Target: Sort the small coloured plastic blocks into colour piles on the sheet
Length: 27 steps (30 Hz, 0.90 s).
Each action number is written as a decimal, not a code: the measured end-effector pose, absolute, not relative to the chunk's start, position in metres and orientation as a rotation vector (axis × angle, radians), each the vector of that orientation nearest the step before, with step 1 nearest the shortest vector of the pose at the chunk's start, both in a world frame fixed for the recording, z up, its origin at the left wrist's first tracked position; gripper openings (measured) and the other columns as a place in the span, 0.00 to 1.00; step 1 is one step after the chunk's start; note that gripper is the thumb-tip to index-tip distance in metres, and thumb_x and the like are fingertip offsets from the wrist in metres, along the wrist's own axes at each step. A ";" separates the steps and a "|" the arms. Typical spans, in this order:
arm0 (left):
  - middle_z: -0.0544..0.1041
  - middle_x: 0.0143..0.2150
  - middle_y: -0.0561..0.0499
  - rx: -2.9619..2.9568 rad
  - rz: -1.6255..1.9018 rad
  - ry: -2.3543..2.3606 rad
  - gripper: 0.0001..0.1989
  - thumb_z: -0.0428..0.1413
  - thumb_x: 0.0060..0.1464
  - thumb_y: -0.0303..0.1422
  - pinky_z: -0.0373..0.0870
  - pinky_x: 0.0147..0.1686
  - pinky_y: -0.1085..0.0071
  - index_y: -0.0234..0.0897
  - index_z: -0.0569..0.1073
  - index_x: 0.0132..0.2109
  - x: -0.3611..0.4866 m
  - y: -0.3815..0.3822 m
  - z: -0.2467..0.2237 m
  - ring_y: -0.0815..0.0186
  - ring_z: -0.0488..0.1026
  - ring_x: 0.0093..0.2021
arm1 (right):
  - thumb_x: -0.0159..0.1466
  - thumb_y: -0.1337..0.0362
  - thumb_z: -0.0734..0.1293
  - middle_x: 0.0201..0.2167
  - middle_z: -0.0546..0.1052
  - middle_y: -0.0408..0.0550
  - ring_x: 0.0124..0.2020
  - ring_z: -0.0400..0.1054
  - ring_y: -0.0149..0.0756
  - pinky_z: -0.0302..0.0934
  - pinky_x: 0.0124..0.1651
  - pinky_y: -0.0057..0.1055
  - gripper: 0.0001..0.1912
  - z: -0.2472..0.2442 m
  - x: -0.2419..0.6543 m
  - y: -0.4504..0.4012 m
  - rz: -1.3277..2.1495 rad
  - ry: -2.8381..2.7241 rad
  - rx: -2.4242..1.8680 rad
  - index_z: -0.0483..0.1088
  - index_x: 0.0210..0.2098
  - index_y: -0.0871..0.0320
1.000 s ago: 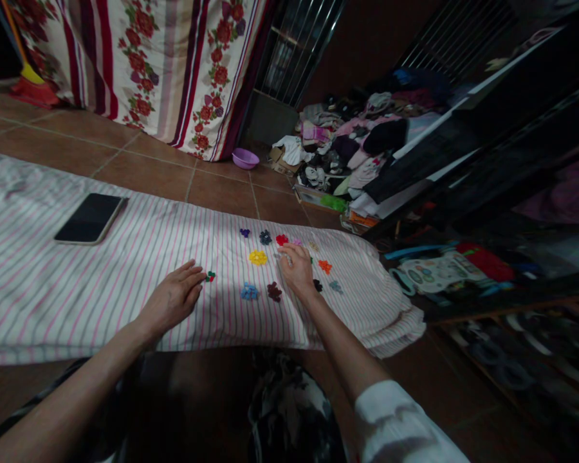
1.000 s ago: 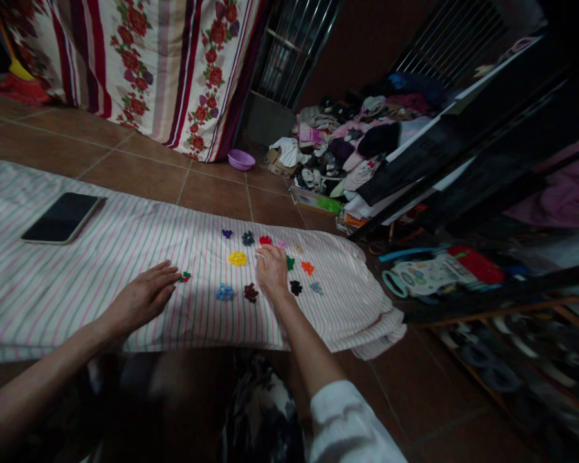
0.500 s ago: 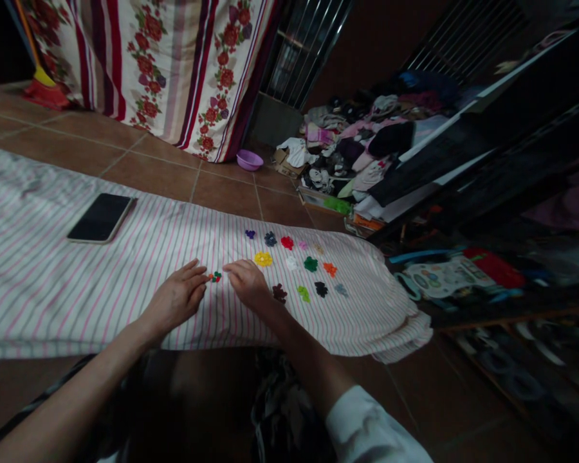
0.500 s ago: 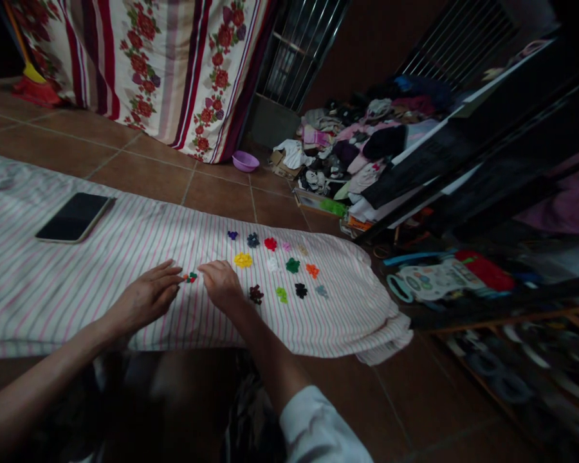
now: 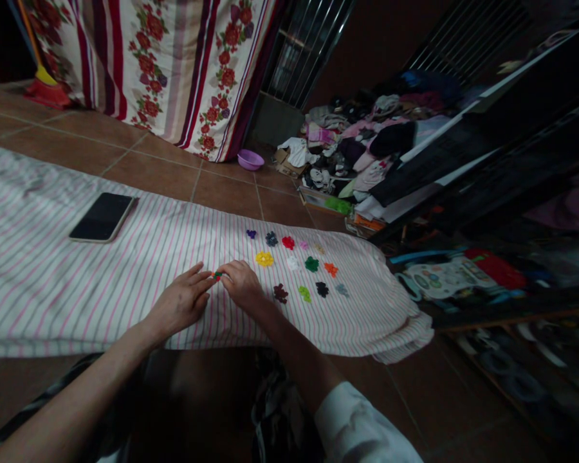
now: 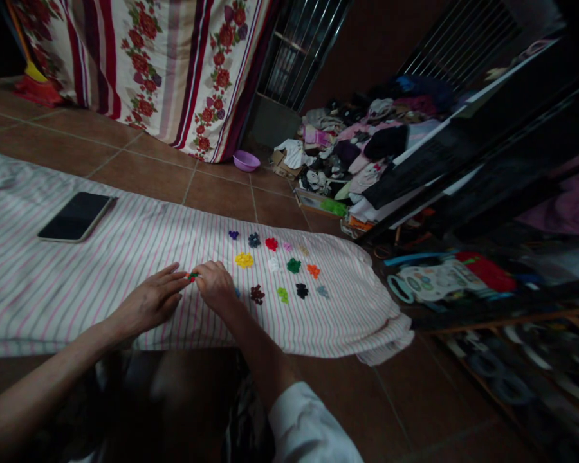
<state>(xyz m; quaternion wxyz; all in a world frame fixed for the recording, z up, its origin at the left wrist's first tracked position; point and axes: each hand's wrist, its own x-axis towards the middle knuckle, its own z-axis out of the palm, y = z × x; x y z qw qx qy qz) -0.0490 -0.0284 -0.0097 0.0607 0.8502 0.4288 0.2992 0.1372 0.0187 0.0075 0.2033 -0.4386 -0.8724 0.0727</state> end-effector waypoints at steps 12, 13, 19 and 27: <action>0.72 0.57 0.43 2.542 0.888 1.326 0.19 0.45 0.58 0.29 0.62 0.60 0.51 0.33 0.71 0.55 -0.046 -0.027 -0.010 0.53 0.60 0.63 | 0.60 0.72 0.59 0.33 0.75 0.47 0.38 0.66 0.38 0.59 0.46 0.34 0.10 0.009 0.138 0.014 0.166 -2.300 -1.216 0.70 0.35 0.57; 0.72 0.57 0.42 2.542 0.896 1.323 0.19 0.45 0.58 0.29 0.62 0.60 0.51 0.33 0.71 0.54 -0.046 -0.027 -0.010 0.53 0.59 0.64 | 0.60 0.72 0.59 0.33 0.76 0.47 0.38 0.66 0.38 0.59 0.46 0.34 0.10 0.010 0.138 0.013 0.164 -2.288 -1.211 0.70 0.35 0.57; 0.72 0.57 0.42 2.522 0.909 1.321 0.19 0.45 0.59 0.32 0.63 0.60 0.50 0.34 0.72 0.53 -0.044 -0.026 -0.009 0.53 0.60 0.63 | 0.58 0.72 0.57 0.34 0.76 0.49 0.39 0.67 0.38 0.60 0.47 0.35 0.11 0.017 0.147 0.012 0.180 -2.224 -1.197 0.68 0.36 0.57; 0.71 0.58 0.43 2.519 0.929 1.300 0.18 0.45 0.59 0.33 0.65 0.58 0.50 0.34 0.73 0.52 -0.039 -0.023 -0.009 0.52 0.59 0.64 | 0.58 0.71 0.58 0.33 0.75 0.49 0.39 0.68 0.39 0.61 0.47 0.36 0.11 0.022 0.178 0.014 0.131 -2.156 -1.283 0.70 0.36 0.57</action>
